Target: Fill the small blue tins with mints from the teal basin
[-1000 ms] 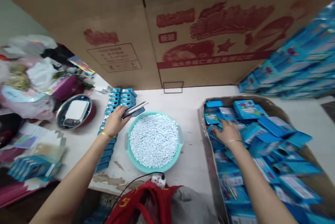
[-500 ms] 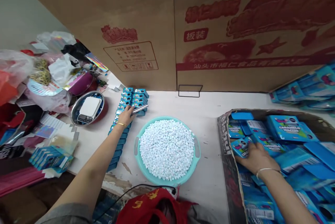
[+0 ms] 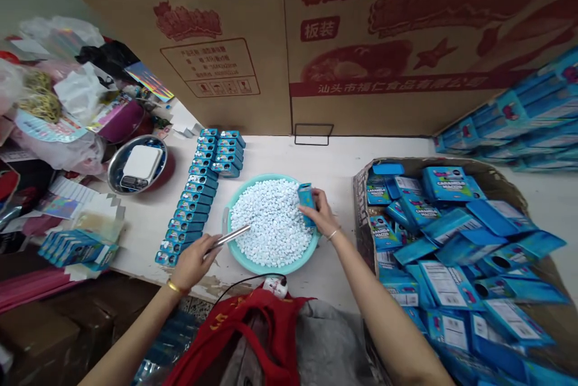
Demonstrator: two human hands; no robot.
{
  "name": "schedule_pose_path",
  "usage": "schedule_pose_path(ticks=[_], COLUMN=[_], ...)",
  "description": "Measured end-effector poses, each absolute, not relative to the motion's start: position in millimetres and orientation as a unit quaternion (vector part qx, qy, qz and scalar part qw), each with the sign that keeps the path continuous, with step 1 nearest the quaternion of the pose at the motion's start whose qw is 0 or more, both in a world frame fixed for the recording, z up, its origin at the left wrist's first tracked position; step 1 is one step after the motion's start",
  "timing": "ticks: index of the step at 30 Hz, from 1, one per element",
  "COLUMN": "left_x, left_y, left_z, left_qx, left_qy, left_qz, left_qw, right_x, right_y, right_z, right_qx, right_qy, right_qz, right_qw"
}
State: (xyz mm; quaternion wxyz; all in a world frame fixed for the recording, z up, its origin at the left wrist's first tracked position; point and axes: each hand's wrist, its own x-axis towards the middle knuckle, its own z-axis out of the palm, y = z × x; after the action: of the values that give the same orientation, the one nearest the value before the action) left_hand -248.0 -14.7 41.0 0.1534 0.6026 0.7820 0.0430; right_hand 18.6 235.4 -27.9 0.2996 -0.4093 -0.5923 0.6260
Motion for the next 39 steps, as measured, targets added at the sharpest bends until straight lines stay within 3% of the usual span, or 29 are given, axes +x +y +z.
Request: schedule_pose_path(ticks=[6, 13, 18, 21, 29, 34, 39], left_x=[-201.7, -170.0, -176.0, -186.8, -204.4, -205.1, -196.5], left_y=[-11.6, 48.5, 56.6, 48.2, 44.7, 57.5, 74.7], left_z=[16.1, -29.0, -36.1, -23.7, 45.9, 90.4, 131.1], left_qx=[0.546, 0.505, 0.509, 0.531, 0.613, 0.676, 0.718], left_qy=[0.823, 0.838, 0.814, 0.784, 0.713, 0.686, 0.678], left_qz=[-0.011, 0.109, 0.177, 0.223, 0.255, 0.185, 0.036], left_qw=[0.157, 0.175, 0.216, 0.232, 0.224, 0.196, 0.153], right_x=[-3.2, -24.7, -14.5, 1.2, 36.3, 31.3, 19.8], right_y=[188.5, 156.3, 161.7, 164.2, 168.5, 164.4, 157.2], right_z=[-38.7, -35.9, -27.9, -13.3, -4.4, -15.5, -13.3], right_qx=[-0.382, -0.378, -0.352, -0.358, -0.400, -0.365, -0.342], right_qy=[-0.635, -0.621, -0.586, -0.629, -0.821, -0.852, -0.856], right_qz=[0.586, 0.620, 0.664, 0.604, 0.257, 0.196, 0.191], right_qw=[0.328, 0.295, 0.304, 0.334, 0.316, 0.321, 0.336])
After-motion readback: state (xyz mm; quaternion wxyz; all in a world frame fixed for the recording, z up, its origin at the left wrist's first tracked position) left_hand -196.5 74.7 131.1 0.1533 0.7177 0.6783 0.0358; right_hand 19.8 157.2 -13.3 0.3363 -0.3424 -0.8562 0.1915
